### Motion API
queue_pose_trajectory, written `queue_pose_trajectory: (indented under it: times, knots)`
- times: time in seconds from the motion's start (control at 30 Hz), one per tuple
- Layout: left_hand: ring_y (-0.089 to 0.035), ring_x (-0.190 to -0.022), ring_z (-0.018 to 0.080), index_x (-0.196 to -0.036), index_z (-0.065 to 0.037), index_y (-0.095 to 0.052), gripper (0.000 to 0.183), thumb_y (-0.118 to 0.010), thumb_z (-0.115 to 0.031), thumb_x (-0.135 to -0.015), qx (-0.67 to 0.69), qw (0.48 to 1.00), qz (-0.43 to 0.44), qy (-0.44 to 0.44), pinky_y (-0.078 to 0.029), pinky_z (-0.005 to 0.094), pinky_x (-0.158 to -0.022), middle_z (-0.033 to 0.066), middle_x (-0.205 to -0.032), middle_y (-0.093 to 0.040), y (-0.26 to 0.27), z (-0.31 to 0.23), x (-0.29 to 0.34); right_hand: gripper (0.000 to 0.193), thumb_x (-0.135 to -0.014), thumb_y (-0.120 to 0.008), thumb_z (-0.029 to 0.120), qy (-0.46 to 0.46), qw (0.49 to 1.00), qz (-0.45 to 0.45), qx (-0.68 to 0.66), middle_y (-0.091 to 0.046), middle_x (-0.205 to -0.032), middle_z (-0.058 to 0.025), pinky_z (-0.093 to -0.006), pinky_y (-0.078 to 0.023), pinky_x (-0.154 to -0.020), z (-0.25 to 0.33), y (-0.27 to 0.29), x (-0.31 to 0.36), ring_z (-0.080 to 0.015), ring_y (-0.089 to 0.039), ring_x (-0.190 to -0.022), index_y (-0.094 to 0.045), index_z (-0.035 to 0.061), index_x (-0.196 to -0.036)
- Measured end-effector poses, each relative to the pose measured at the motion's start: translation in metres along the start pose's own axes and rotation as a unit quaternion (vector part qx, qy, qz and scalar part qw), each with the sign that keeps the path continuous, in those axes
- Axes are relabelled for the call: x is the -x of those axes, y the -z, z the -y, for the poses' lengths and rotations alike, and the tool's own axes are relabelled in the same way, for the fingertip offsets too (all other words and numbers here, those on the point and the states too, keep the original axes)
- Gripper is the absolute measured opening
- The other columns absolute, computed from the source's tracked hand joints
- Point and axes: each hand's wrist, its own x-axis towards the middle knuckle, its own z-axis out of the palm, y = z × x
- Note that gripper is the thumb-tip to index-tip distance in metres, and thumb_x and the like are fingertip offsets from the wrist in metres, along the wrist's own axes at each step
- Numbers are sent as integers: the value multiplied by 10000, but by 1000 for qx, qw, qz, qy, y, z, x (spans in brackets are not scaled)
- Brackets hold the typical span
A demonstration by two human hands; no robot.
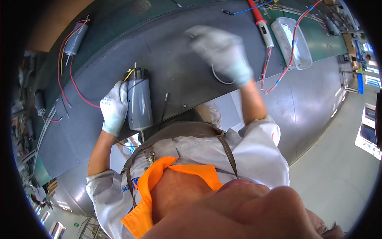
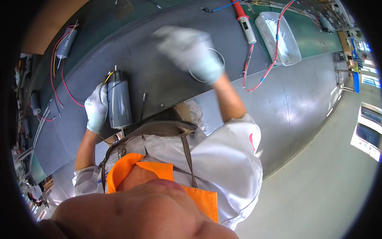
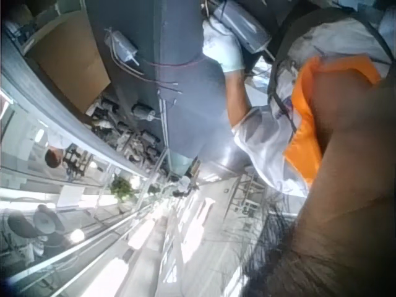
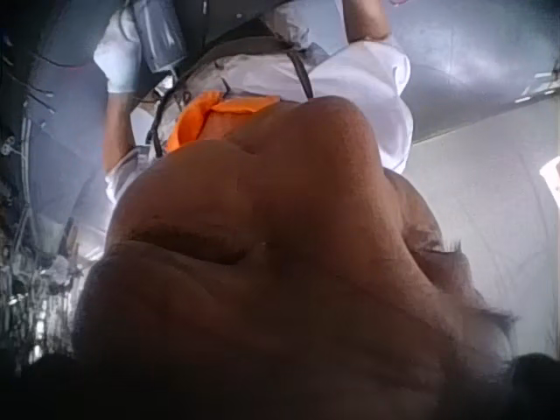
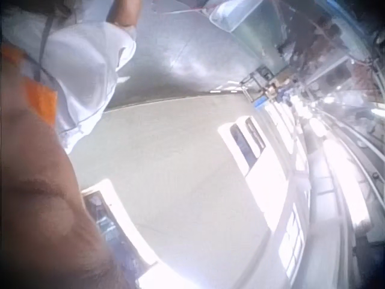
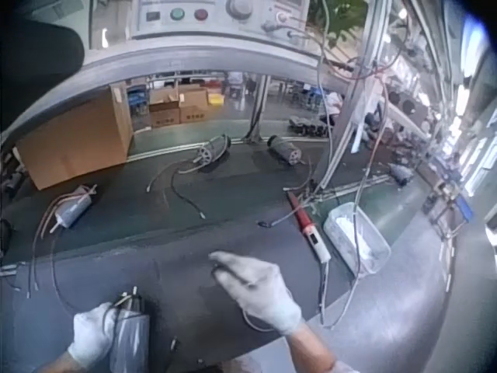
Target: Assemble electric motors by connecting wires and using tools on an assembly line.
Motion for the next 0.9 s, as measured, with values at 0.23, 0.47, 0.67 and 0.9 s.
queue_pose_trajectory:
  times: [0.23, 0.47, 0.67, 0.9]
  knots:
    - [-706, -854, 369, -1136, -37, -678, 234, -546, -185, -1012, 56, 998, -22, -8, -572, 417, -746, 163, -1044, -726, -10, -13, -3, 326, -968, -552, 229, -258, 757, -204, 565, -730, -1090, -189, -409, -529, -919, -99, 215, 21, -356, -700, -1007, -712, 79, -1208]
    - [-695, -864, 389, -1130, -27, -675, 249, -555, -212, -1015, 111, 991, 36, 63, -560, 440, -750, 218, -996, -704, 8, -20, -11, 340, -906, -598, 382, -367, 685, -77, 625, -729, -992, -205, -489, -535, -847, -134, 230, 9, -397, -694, -929, -759, 96, -993]
    - [-543, -562, 153, -978, 25, -679, 506, -558, -464, -1027, 335, 848, 357, 201, -469, 328, -558, 104, -678, -604, 57, 1, -43, 225, -891, -676, 305, -161, 670, -134, 712, -729, -848, -138, -459, -533, -718, -86, 174, 7, -343, -690, -773, -763, 114, -971]
    - [-501, -459, 81, -802, -57, -662, 479, -627, -507, -960, 395, 805, 407, 173, -399, 261, -434, -26, -585, -521, 66, 31, -61, 406, -950, -684, 186, -256, 903, 3, -345, -721, -1067, -212, -327, -623, -709, 51, -4, -6, -249, -737, -838, -639, -116, -1216]
